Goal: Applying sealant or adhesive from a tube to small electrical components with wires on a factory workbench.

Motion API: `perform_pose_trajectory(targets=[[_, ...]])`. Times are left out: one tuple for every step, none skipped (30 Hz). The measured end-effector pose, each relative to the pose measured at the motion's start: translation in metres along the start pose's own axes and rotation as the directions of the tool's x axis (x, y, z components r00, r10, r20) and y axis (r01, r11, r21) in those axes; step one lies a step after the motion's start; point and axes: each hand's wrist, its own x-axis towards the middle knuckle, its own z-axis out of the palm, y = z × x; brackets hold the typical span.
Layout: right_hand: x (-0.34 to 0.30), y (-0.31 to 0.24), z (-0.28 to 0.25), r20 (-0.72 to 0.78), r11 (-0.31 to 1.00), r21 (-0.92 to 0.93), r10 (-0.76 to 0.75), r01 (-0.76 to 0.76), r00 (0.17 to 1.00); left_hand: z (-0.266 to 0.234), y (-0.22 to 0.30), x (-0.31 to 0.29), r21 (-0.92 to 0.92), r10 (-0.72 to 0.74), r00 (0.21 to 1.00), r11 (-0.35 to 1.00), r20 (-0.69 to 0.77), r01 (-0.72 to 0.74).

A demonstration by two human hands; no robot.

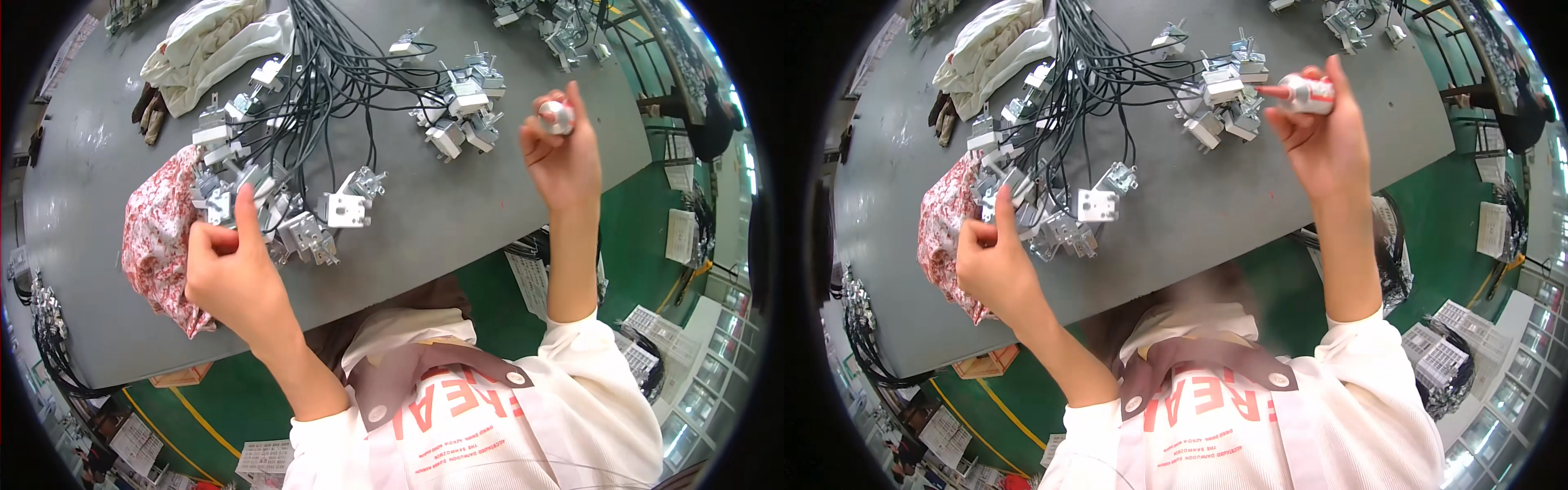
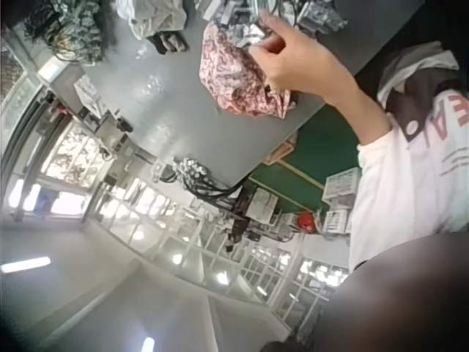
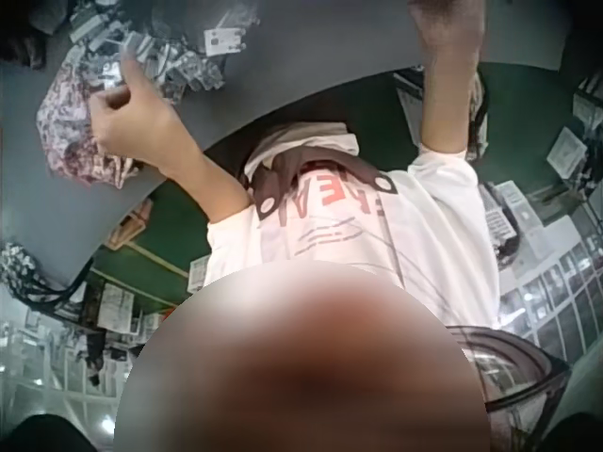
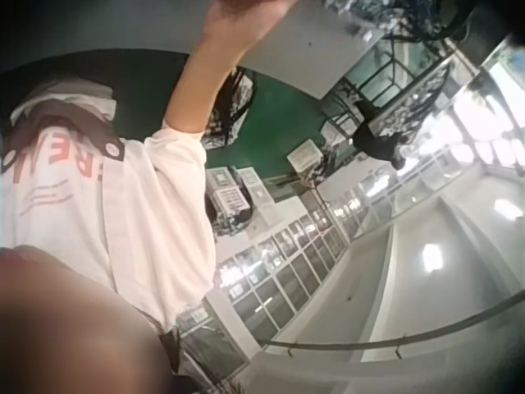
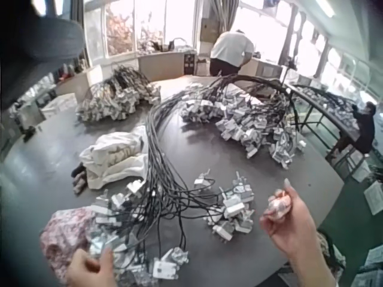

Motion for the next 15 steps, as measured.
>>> perform_pose_trajectory(targets=[[-0.001,0.004,-0.001,-0.057,0.999,-0.005,0.046,-0.046,0.997,0.006,0.002,-0.007,-0.071,0.032,0.995,0.997,-0.099,-0.039],[0.001,0.004,-0.003,-0.067,0.999,0.002,0.034,-0.034,0.997,0.008,0.014,-0.021,-0.249,0.009,0.993,0.968,-0.117,-0.038],[0.005,0.003,-0.004,-0.022,0.998,0.038,0.056,-0.056,0.998,0.008,0.014,-0.037,-0.294,0.162,0.984,0.939,-0.076,-0.177],[0.010,0.002,-0.003,0.023,0.994,0.073,0.075,-0.076,0.997,0.015,0.025,-0.052,-0.529,0.400,0.913,0.758,-0.084,-0.381],[0.019,0.000,0.004,0.032,0.994,0.078,0.078,-0.080,0.996,0.021,0.035,-0.066,-0.614,0.510,0.860,0.687,0.027,-0.388],[0.030,-0.004,0.015,0.194,0.999,0.006,0.035,-0.037,0.980,0.022,0.049,-0.084,-0.655,0.477,0.822,0.734,0.310,-0.179],[0.040,-0.012,0.028,0.350,0.998,-0.059,-0.004,0.026,0.937,0.035,0.060,-0.092,-0.642,0.521,0.799,0.730,0.301,-0.234],[0.054,-0.014,0.038,0.361,0.998,-0.056,0.000,0.022,0.933,0.056,0.066,-0.092,-0.622,0.559,0.776,0.727,0.293,-0.289],[0.071,-0.019,0.046,0.471,0.982,-0.176,0.143,-0.067,0.871,0.074,0.068,-0.091,-0.624,0.560,0.777,0.725,0.286,-0.292],[0.088,-0.025,0.053,0.553,0.944,-0.302,0.288,-0.134,0.781,0.087,0.071,-0.090,-0.597,0.538,0.791,0.748,0.290,-0.290],[0.113,-0.023,0.056,0.585,0.900,-0.403,0.395,-0.169,0.709,0.096,0.072,-0.090,-0.565,0.513,0.806,0.774,0.296,-0.286],[0.136,-0.018,0.055,0.598,0.844,-0.501,0.497,-0.190,0.629,0.099,0.071,-0.086,-0.564,0.514,0.806,0.773,0.293,-0.289],[0.153,-0.011,0.053,0.596,0.814,-0.541,0.547,-0.209,0.588,0.102,0.066,-0.079,-0.605,0.504,0.796,0.763,0.336,-0.227],[0.161,-0.005,0.057,0.593,0.783,-0.581,0.593,-0.220,0.544,0.103,0.061,-0.071,-0.642,0.496,0.783,0.749,0.375,-0.167],[0.163,-0.001,0.058,0.598,0.784,-0.549,0.610,-0.289,0.520,0.100,0.055,-0.068,-0.685,0.491,0.770,0.722,0.407,-0.099]])
